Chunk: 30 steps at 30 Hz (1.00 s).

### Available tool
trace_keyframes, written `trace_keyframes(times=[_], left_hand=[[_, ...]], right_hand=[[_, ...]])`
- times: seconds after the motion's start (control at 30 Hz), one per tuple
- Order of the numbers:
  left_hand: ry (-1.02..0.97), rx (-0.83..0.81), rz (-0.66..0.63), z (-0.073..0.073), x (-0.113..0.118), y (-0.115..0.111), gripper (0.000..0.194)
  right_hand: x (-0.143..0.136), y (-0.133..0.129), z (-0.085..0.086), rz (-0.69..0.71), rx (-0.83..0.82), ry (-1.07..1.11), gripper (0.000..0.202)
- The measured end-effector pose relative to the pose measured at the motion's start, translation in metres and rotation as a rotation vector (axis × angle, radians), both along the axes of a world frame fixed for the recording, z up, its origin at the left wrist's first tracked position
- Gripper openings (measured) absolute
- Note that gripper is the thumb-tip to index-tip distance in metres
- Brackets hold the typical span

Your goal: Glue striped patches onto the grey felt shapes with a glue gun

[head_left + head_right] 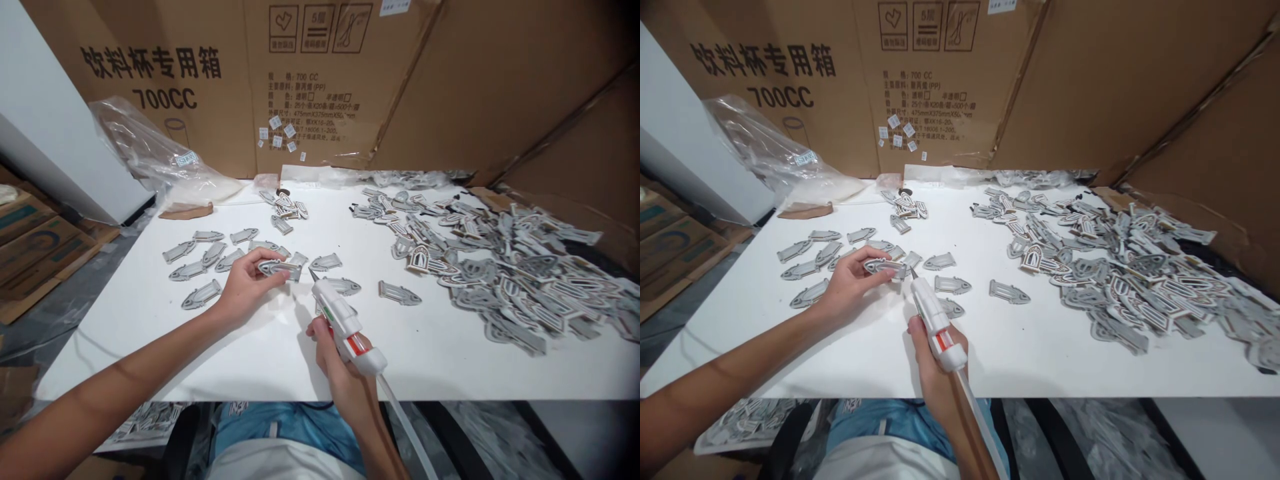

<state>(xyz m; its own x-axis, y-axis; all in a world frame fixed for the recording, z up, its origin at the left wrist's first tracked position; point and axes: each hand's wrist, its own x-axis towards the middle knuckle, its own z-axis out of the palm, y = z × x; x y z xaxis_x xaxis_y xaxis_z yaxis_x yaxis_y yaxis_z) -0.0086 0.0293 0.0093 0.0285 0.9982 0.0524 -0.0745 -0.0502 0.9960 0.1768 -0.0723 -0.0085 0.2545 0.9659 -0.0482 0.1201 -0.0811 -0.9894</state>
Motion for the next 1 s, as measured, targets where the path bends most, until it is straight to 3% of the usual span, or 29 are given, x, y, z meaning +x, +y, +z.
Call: trace_keyframes(times=[0.3, 0.47, 1.0], left_hand=[[-0.154, -0.108, -0.045, -0.0032, 0.0012, 0.0019, 0.049], [-0.172, -0.142, -0.083, -0.0057, -0.0001, 0.0014, 0.040], [-0.110, -0.087, -0.067, -0.0061, 0.0016, -0.0008, 0.034]], right_hand=[[-0.0006, -0.0002, 0.0100, 0.004, -0.014, -0.086, 0.048], [-0.0008, 0.0009, 0.0066, 0.056, 0.003, -0.115, 0.049], [-0.0055, 0.0042, 0.0037, 0.027, 0.042, -0.146, 0.046]])
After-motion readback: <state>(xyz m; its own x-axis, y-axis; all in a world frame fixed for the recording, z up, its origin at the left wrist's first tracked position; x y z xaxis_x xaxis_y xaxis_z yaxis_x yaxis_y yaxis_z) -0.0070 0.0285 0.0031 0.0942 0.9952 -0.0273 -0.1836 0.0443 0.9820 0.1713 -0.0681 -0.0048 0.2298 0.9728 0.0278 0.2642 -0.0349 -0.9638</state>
